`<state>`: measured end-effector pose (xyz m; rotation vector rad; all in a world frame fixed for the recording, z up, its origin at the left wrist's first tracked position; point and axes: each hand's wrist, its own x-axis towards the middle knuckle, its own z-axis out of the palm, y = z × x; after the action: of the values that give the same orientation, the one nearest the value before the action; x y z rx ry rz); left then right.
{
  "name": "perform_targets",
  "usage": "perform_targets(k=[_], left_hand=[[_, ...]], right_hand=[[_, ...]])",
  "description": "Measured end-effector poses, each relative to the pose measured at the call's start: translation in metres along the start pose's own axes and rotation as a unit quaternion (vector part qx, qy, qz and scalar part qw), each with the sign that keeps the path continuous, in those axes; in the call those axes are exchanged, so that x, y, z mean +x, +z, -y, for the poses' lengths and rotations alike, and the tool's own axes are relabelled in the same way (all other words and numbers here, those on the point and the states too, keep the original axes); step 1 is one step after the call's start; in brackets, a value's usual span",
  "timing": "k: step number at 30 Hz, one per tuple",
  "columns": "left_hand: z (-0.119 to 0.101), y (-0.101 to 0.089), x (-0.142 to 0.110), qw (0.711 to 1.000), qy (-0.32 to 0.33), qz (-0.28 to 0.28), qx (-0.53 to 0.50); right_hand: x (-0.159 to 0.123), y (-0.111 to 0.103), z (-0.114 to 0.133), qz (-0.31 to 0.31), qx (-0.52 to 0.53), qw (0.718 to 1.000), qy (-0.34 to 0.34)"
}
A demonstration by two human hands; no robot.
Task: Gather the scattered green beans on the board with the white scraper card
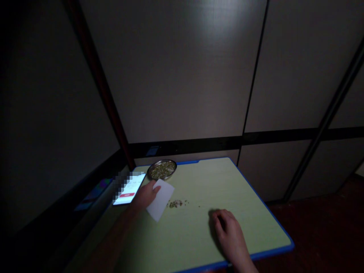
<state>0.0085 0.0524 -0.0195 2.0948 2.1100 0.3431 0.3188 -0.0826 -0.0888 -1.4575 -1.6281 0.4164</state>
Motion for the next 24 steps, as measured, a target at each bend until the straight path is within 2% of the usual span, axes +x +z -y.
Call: perform_targets(k=[6, 14, 20, 24], left_hand=[[-0.036, 0.018, 0.002, 0.998, 0.055, 0.017, -0.028], [-0.076, 0.032, -0.011, 0.992, 0.108, 0.042, -0.046], [-0.083, 0.032, -0.019, 0.986, 0.148, 0.05, -0.049], [-0.076, 0.018, -0.024, 0.984, 0.16, 0.054, -0.061]], right_hand=[[-0.001, 0.0, 0.004, 0.007, 0.005, 1.0, 0.01], [-0.001, 0.0, 0.005, 0.0, 0.057, 0.998, 0.036], [-0.001, -0.004, 0.01, -0.028, 0.107, 0.992, 0.064], [0.0, -0.004, 0.012, -0.031, 0.12, 0.99, 0.07]])
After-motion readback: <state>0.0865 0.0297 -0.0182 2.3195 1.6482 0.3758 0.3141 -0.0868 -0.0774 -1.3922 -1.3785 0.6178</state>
